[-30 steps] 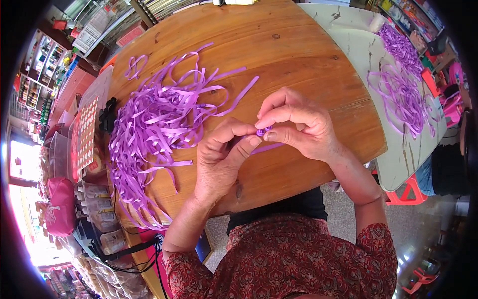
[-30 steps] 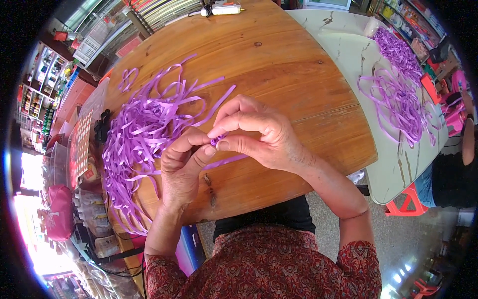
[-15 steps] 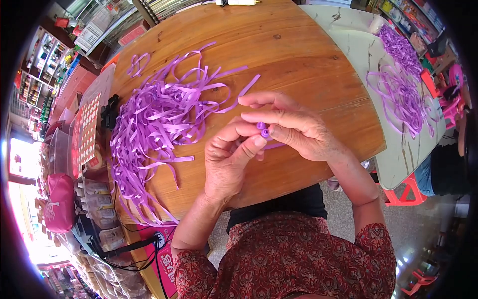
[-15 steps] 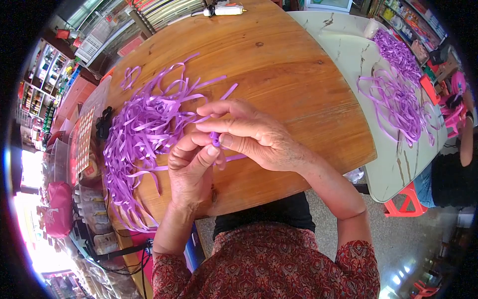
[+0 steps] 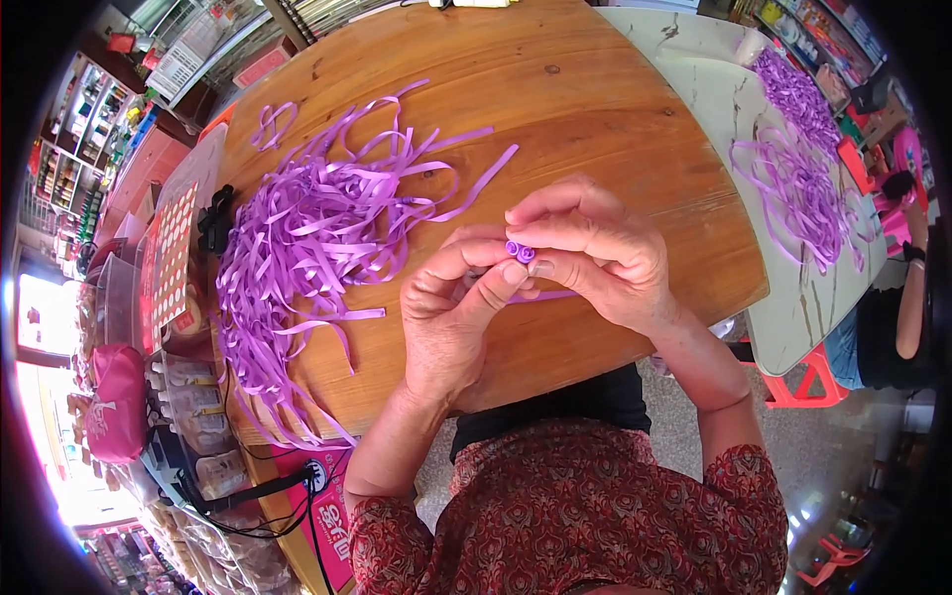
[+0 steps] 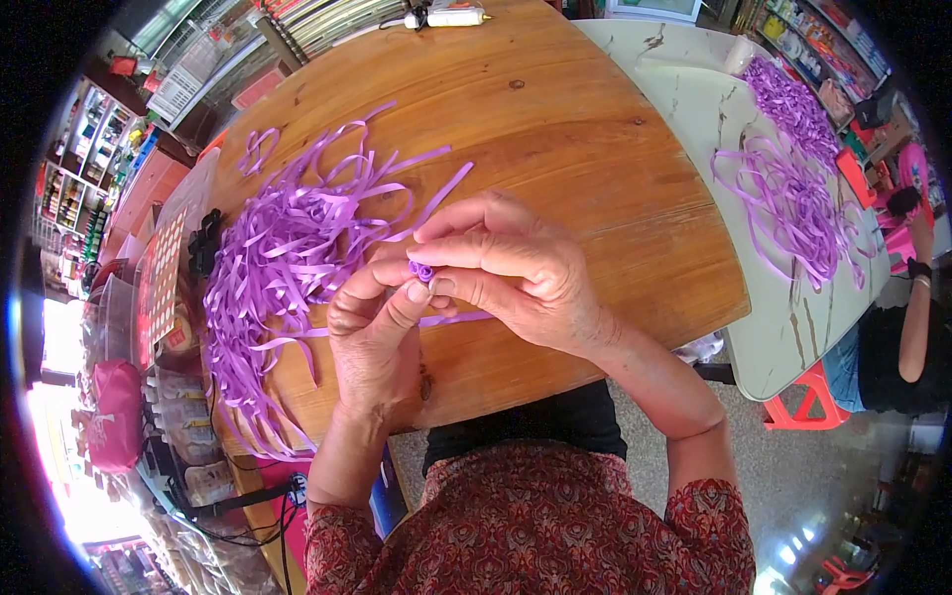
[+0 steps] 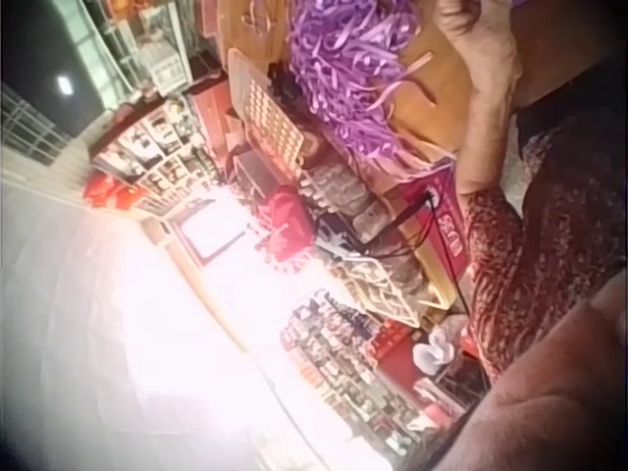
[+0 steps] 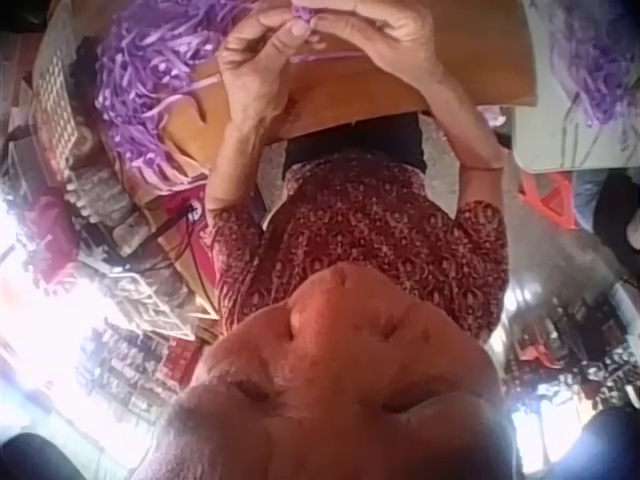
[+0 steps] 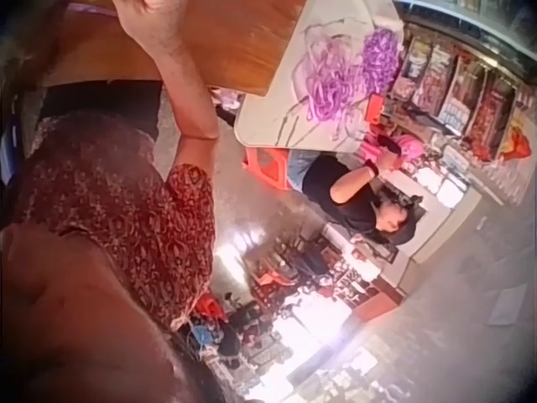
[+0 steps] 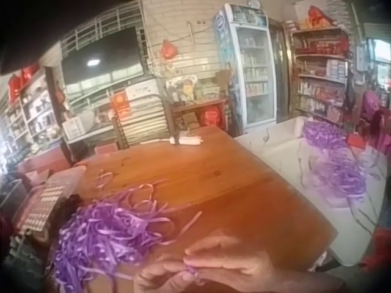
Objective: The person picks up purple ribbons one by one from a pile on a wooden table and ties a knot in each by hand. They repeat this process multiple times, setting each knotted ribbon back onto the table.
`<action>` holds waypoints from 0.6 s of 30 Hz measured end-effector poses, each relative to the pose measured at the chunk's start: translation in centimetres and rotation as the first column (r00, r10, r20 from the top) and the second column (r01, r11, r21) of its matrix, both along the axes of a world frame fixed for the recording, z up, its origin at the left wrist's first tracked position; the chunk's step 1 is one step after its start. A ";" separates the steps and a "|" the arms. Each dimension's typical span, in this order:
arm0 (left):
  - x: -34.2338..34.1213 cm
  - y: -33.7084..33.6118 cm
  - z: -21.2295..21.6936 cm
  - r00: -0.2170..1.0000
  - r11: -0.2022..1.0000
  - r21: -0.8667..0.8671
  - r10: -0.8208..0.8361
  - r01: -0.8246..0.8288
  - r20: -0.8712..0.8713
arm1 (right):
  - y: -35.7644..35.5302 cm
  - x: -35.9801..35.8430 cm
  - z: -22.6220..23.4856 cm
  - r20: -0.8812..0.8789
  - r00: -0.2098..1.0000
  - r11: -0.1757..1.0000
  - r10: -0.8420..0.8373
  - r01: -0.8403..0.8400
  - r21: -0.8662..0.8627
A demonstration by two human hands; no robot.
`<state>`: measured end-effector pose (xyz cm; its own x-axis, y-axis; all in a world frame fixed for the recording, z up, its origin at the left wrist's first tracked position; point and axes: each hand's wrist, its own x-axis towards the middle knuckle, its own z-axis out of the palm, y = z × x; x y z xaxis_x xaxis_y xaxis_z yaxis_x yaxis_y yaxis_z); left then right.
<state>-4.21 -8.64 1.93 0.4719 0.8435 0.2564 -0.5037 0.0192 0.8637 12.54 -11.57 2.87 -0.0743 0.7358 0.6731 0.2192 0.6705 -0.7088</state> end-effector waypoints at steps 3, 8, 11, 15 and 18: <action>0.0 0.2 0.0 0.998 0.994 -0.087 -0.058 0.061 0.031 | 0.2 0.3 0.1 0.065 0.997 0.996 -0.047 0.042 0.077; -0.2 0.1 0.6 0.997 0.986 -0.159 -0.040 0.049 0.060 | -0.1 0.5 0.1 -0.142 0.984 0.992 0.111 -0.101 0.074; -0.7 1.2 1.0 0.990 0.989 -0.096 0.116 -0.109 0.073 | -1.0 0.9 0.7 -0.591 0.804 0.984 0.062 -0.148 -0.098; -2.1 2.9 0.8 0.973 0.979 0.028 0.200 -0.204 0.119 | -1.2 4.3 1.9 -0.791 0.550 0.917 0.266 -0.398 0.032; -1.8 3.0 1.6 0.972 0.980 0.056 0.178 -0.188 0.153 | -1.8 6.4 2.7 -0.782 0.511 0.900 0.357 -0.412 0.141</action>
<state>-5.98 -5.64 3.53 0.2637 0.8896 0.3730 -0.6145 -0.1432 0.7758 18.97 -13.35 5.62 0.1663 0.8044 0.5704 -0.6991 0.5041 -0.5070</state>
